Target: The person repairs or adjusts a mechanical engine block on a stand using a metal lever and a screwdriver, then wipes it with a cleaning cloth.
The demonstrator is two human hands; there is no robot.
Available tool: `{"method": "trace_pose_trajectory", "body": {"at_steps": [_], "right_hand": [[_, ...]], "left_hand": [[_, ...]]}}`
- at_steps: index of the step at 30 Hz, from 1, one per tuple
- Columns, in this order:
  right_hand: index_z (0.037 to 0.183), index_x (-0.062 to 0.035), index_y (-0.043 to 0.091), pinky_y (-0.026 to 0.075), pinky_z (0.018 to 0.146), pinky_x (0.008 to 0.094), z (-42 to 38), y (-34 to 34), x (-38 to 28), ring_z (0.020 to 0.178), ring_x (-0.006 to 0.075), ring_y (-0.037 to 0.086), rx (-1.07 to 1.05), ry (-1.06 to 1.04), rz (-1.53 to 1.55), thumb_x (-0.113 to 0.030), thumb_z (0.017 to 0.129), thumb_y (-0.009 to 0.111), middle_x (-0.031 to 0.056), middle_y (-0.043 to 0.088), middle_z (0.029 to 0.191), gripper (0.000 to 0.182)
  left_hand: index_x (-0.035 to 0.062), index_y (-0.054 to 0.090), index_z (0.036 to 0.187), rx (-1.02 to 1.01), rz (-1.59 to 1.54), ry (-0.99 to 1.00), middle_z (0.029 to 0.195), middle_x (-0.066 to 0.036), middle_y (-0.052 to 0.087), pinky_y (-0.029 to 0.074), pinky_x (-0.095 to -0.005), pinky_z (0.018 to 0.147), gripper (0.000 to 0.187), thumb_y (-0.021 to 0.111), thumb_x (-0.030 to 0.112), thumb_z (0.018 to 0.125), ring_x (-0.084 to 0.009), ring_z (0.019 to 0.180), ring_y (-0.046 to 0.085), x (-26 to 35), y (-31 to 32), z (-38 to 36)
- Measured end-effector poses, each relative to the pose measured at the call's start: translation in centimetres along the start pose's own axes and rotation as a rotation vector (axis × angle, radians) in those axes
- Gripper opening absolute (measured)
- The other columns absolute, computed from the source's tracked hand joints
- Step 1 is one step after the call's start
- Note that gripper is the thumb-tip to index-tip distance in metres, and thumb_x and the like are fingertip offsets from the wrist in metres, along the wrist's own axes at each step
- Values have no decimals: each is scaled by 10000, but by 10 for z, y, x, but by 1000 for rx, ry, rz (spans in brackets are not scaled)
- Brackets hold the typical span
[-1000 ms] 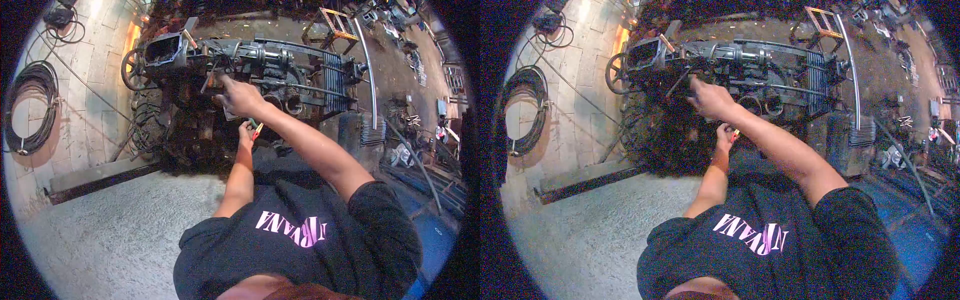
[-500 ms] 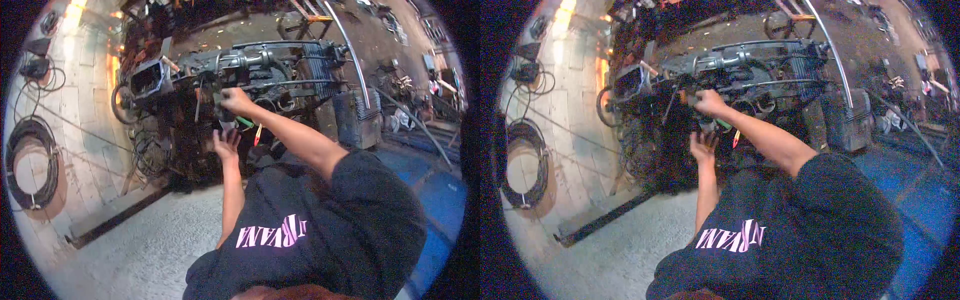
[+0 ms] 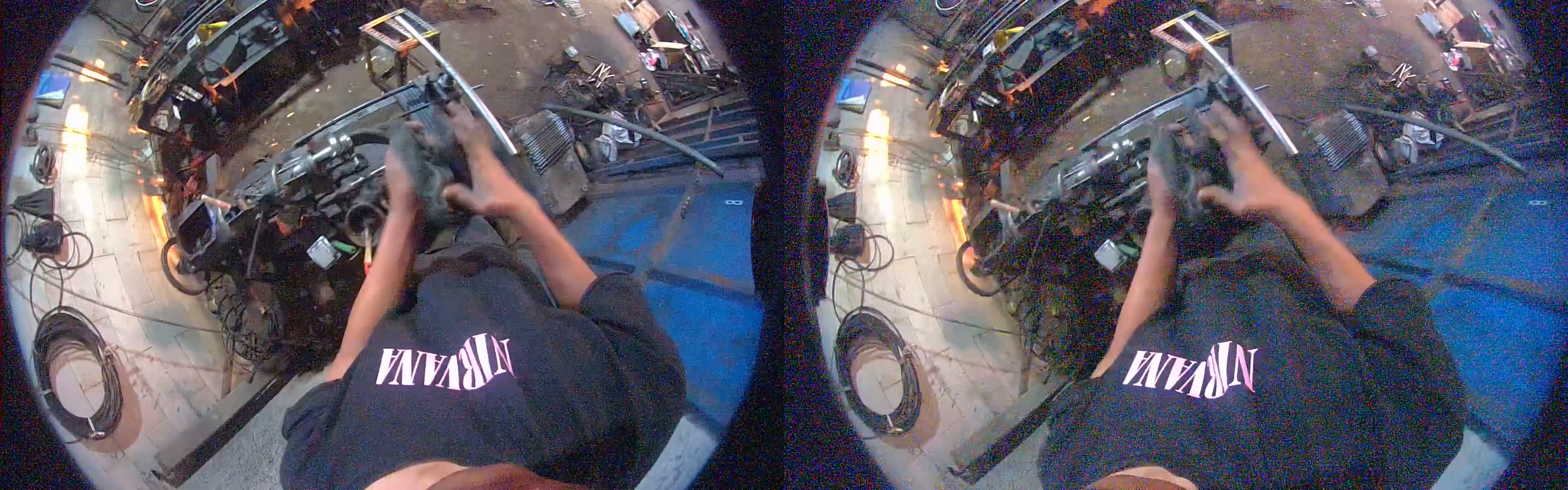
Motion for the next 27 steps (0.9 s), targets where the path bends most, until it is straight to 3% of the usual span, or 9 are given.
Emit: {"method": "trace_pose_trajectory", "body": {"at_steps": [2, 5, 6, 10, 11, 14, 18, 22, 27], "right_hand": [[1488, -8, 40, 108, 1159, 377, -16, -5, 34, 1429, 263, 153, 62, 260, 504, -341, 866, 668, 190, 178, 1535, 944], [1488, -1, 51, 114, 1151, 367, -3, -62, 54, 1423, 269, 156, 198, 156, 407, -315, 885, 648, 201, 198, 1524, 905], [1463, -6, 144, 173, 1135, 378, -4, -81, 74, 1381, 285, 251, 241, 70, 306, -198, 888, 640, 190, 279, 1482, 782], [1197, -10, 458, 461, 889, 374, 62, -205, 94, 1025, 252, 581, 401, -325, 344, 8, 828, 606, 140, 587, 1124, 398], [1158, -7, 486, 477, 847, 359, 92, -224, 153, 972, 246, 604, 353, -199, 306, 0, 837, 603, 135, 617, 1051, 342], [1098, -4, 521, 488, 826, 356, 138, -255, 254, 936, 245, 626, 329, 179, 299, -81, 873, 609, 143, 652, 988, 254], [1163, 11, 455, 447, 898, 462, 146, -147, 294, 1079, 337, 569, 46, 285, 112, -251, 929, 552, 253, 576, 1146, 364], [1208, 61, 428, 449, 875, 510, 143, -58, 277, 1025, 456, 556, 107, 289, 116, -316, 952, 473, 354, 546, 1106, 458], [1102, 3, 611, 495, 780, 459, 167, -48, 278, 876, 433, 628, -413, 198, 187, -387, 919, 542, 266, 648, 967, 435]], "left_hand": [[20, 635, 1001, -111, 492, 373, 874, -49, 630, 466, -317, 698, 373, 409, 316, 987, -152, 797, 579, 49, 83, -1], [25, 630, 930, 25, 475, 388, 814, -34, 620, 462, -324, 665, 404, 390, 345, 990, -152, 746, 577, 46, 144, 26], [-3, 545, 1207, -103, 299, 339, 1018, -101, 628, 455, -344, 890, 544, 388, 458, 964, -212, 934, 599, 21, 153, 42], [-70, 451, 1308, -183, -145, 75, 1225, -189, 568, 383, -416, 1018, 617, 426, 415, 927, -292, 1133, 537, -33, 216, 98], [-71, 406, 1350, -272, 126, 247, 1334, -194, 490, 309, -414, 1084, 589, 429, 346, 934, -293, 1251, 456, -12, 224, 104], [-51, 412, 1351, 291, 750, 588, 1394, -155, 448, 234, -405, 1126, 532, 435, 287, 940, -269, 1349, 353, 2, 156, 109], [80, 489, 1295, 738, 732, 367, 1354, -67, 483, 303, -373, 1037, 417, 478, 286, 932, -202, 1250, 431, -50, 8, 6], [114, 479, 1277, 1122, 381, 284, 1299, -68, 547, 388, -422, 950, 397, 485, 323, 940, -235, 1131, 538, -118, -10, -81], [92, 479, 1247, 1279, -34, 273, 1247, -110, 567, 478, -392, 896, 392, 437, 352, 957, -248, 1077, 575, -200, -44, -79]]}}
Point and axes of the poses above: each hand's wrist, its own z-axis towards the middle knuckle, its own y-axis out of the palm, x = y × z, the point moved 9 cm from there along z, towards the middle knuckle
